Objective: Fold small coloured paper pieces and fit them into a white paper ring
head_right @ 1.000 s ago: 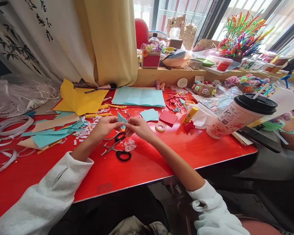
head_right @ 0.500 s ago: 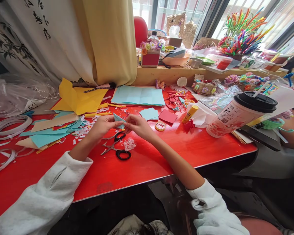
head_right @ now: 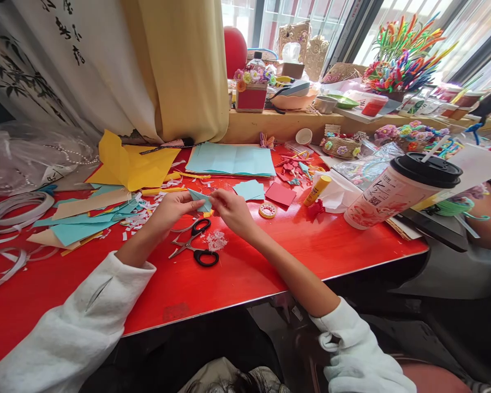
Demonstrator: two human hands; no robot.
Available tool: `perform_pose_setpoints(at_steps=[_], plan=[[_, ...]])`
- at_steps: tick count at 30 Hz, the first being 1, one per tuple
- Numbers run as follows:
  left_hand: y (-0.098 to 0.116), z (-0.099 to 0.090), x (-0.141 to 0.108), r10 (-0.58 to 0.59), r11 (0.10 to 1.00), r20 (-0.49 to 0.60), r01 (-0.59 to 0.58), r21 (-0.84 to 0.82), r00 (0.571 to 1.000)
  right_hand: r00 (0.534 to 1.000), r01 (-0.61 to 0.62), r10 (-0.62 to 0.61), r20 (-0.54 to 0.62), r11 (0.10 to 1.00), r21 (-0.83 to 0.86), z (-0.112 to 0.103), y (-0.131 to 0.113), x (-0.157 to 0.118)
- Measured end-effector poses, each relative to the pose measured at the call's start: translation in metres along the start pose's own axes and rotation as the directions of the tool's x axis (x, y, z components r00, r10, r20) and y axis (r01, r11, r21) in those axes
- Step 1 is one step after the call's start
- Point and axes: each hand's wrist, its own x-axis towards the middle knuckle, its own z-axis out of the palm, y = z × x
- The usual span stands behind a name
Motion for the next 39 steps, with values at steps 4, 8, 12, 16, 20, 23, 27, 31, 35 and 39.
perform_pose_setpoints(at_steps=[4, 8, 12, 16, 20, 23, 27, 31, 35, 39], plan=[[-0.003, 0.001, 0.001, 0.052, 0.999, -0.044, -0.052, -0.015, 0.998, 0.997, -0.064, 0.055, 0.062, 0.985, 0.163, 0.002, 0.006, 0.003], [-0.002, -0.002, 0.001, 0.074, 0.994, -0.019, -0.073, 0.082, 0.997, 0.991, -0.113, 0.094, 0.099, 0.971, 0.212, -0.004, 0.008, 0.006], [0.0, 0.0, 0.0, 0.132, 0.989, -0.049, -0.128, 0.074, 0.99, 0.988, -0.139, 0.117, 0.106, 0.962, 0.234, -0.011, 0.003, 0.008], [-0.001, 0.002, -0.001, 0.101, 0.994, -0.06, -0.103, -0.038, 0.993, 0.962, -0.236, 0.174, 0.208, 0.917, 0.322, -0.012, -0.004, 0.007], [0.001, 0.001, -0.002, 0.046, 0.991, 0.001, -0.045, -0.126, 0.999, 0.965, -0.248, 0.199, 0.169, 0.905, 0.346, -0.014, -0.008, 0.007], [0.004, 0.0, -0.003, 0.022, 0.982, 0.017, -0.018, -0.188, 1.0, 0.972, -0.224, 0.177, 0.151, 0.888, 0.401, -0.015, -0.007, 0.006], [0.006, 0.002, -0.005, 0.01, 0.968, -0.012, -0.013, -0.249, 1.0, 0.98, -0.194, 0.155, 0.121, 0.863, 0.466, -0.014, -0.004, 0.005], [0.006, 0.003, -0.005, 0.011, 0.958, -0.009, -0.013, -0.288, 1.0, 0.981, -0.192, 0.172, 0.086, 0.847, 0.496, -0.012, -0.003, 0.004], [0.005, 0.002, -0.004, -0.005, 0.966, 0.024, 0.011, -0.258, 1.0, 0.982, -0.187, 0.177, 0.067, 0.854, 0.485, -0.012, -0.002, 0.004], [0.002, 0.0, -0.002, 0.009, 0.983, -0.002, -0.009, -0.185, 1.0, 0.983, -0.185, 0.158, 0.098, 0.882, 0.434, -0.012, -0.002, 0.005]])
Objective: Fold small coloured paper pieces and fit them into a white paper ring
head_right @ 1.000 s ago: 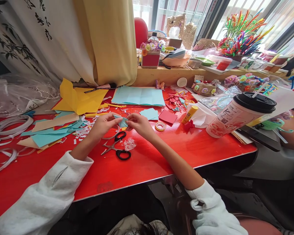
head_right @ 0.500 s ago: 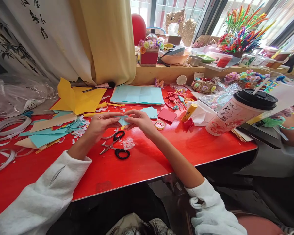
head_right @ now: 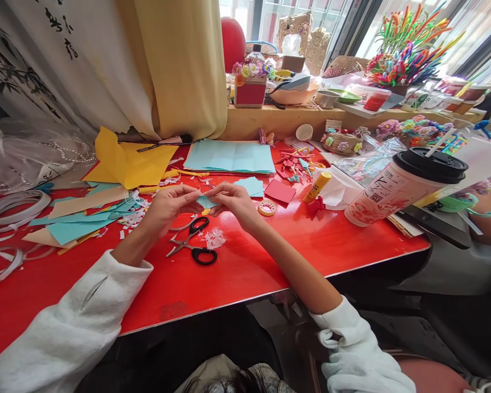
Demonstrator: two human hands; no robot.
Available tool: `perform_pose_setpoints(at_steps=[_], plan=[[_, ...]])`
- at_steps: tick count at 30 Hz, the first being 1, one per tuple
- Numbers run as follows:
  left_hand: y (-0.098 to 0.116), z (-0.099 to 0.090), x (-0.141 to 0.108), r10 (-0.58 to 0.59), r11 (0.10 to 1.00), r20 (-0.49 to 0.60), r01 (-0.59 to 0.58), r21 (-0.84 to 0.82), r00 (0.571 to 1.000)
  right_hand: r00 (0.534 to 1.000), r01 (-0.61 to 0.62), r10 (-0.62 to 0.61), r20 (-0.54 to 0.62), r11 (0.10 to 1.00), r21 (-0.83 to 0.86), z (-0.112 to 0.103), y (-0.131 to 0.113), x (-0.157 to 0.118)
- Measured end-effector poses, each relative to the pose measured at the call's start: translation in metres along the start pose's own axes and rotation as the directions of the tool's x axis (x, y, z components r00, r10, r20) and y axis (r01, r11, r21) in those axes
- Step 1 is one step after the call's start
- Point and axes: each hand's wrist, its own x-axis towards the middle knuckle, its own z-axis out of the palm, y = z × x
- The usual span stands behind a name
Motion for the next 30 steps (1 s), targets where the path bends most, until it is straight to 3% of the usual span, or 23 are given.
perform_pose_setpoints(at_steps=[10, 15, 25, 30], plan=[[0.0, 0.002, -0.002, 0.089, 0.98, 0.016, -0.091, 0.18, 0.996, 0.993, -0.1, 0.103, 0.059, 0.993, -0.059, -0.001, -0.006, 0.001], [-0.003, 0.001, 0.0, 0.121, 0.953, 0.022, -0.122, 0.277, 0.992, 0.967, -0.203, 0.223, 0.122, 0.967, -0.154, -0.002, -0.003, 0.002], [-0.008, -0.004, 0.003, 0.039, 0.924, -0.007, -0.034, 0.381, 0.999, 0.992, 0.037, 0.024, 0.126, 0.886, -0.463, -0.001, 0.005, 0.0], [-0.009, 0.0, -0.001, 0.095, 0.896, -0.059, -0.059, 0.44, 0.994, 0.989, 0.045, 0.028, 0.144, 0.878, -0.477, -0.001, 0.008, 0.001]])
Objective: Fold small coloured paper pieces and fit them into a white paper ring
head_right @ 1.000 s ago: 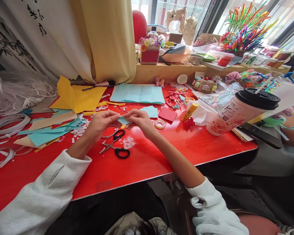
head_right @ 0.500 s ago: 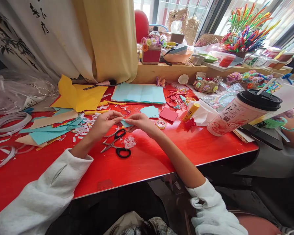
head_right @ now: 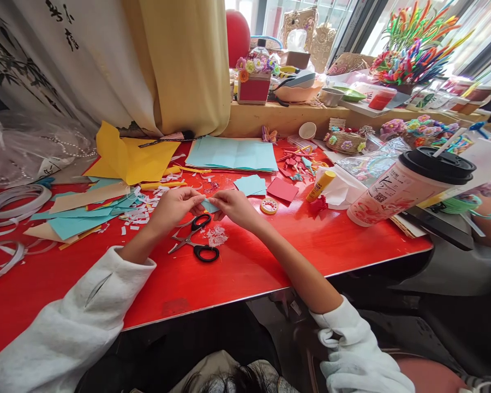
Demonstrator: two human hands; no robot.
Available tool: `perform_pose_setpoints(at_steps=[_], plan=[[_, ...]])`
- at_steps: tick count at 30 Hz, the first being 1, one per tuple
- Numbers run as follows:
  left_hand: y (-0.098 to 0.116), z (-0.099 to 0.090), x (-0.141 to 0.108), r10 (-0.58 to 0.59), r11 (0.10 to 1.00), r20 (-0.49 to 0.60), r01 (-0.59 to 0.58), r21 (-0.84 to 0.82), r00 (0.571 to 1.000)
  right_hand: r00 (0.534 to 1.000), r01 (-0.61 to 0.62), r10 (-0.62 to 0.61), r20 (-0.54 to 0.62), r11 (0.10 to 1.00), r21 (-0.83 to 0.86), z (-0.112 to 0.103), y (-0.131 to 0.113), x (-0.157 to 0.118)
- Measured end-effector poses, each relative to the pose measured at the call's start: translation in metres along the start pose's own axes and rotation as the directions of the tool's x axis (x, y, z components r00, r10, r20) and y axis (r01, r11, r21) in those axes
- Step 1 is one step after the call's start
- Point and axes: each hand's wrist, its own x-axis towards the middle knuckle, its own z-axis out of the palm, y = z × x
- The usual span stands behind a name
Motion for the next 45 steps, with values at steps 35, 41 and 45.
perform_pose_setpoints(at_steps=[35, 41, 45], plan=[[-0.009, -0.011, 0.01, -0.078, 0.978, 0.122, 0.099, -0.185, 0.989, 0.999, -0.001, 0.004, 0.051, 0.998, -0.057, -0.003, -0.005, -0.003], [-0.011, -0.009, 0.009, -0.011, 0.98, 0.106, 0.032, -0.196, 0.994, 0.998, 0.015, -0.011, 0.058, 0.997, -0.071, -0.003, -0.007, -0.003], [-0.012, -0.007, 0.01, -0.057, 0.969, 0.097, 0.079, -0.236, 0.994, 0.999, -0.004, 0.007, 0.038, 0.998, -0.062, -0.003, -0.005, -0.002]])
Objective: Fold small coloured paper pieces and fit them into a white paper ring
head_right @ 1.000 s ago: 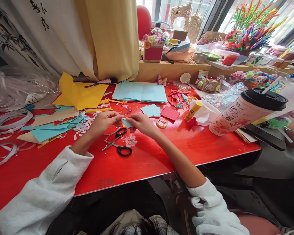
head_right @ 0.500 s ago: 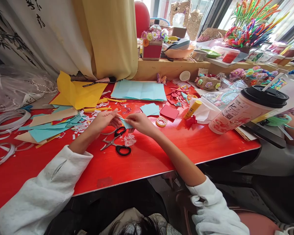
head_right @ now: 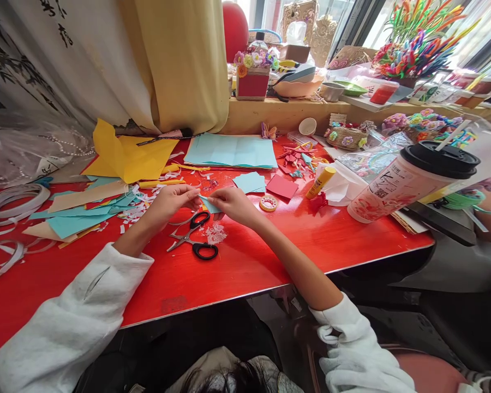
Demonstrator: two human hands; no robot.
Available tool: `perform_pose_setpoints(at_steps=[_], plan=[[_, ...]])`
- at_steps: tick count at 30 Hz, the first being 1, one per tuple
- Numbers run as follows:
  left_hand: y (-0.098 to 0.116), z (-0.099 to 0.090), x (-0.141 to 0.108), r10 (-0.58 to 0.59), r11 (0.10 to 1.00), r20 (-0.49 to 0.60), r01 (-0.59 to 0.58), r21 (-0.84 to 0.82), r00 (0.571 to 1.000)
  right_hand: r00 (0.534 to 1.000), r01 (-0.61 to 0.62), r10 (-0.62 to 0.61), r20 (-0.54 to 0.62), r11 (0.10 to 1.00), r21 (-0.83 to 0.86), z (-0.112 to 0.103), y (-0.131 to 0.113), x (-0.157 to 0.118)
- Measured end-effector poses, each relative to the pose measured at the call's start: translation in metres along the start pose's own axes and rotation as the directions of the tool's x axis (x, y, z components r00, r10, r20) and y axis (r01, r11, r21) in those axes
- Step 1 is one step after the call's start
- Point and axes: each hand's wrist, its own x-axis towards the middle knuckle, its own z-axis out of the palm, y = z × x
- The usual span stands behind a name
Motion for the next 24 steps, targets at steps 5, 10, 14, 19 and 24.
perform_pose_setpoints(at_steps=[5, 10, 14, 19, 24], plan=[[0.002, 0.0, 0.0, -0.047, 0.996, 0.029, 0.044, 0.074, 0.998, 0.999, 0.023, -0.024, -0.032, 0.998, -0.056, 0.0, 0.004, 0.001], [0.004, 0.004, -0.004, 0.052, 0.994, -0.003, -0.052, 0.093, 0.999, 0.998, 0.057, -0.058, -0.015, 0.995, -0.076, 0.0, 0.004, 0.0], [0.005, 0.008, -0.006, 0.1, 0.994, -0.054, -0.098, 0.049, 0.994, 0.999, 0.047, -0.049, -0.015, 0.996, -0.08, -0.001, 0.001, -0.002], [-0.001, 0.011, -0.004, 0.119, 0.987, -0.097, -0.107, 0.121, 0.988, 0.999, 0.0, 0.0, 0.038, 1.0, -0.004, -0.002, 0.0, -0.001], [-0.004, 0.015, -0.002, 0.124, 0.983, -0.073, -0.113, 0.145, 0.99, 0.985, -0.151, 0.167, -0.039, 0.952, 0.265, 0.005, 0.0, 0.001]])
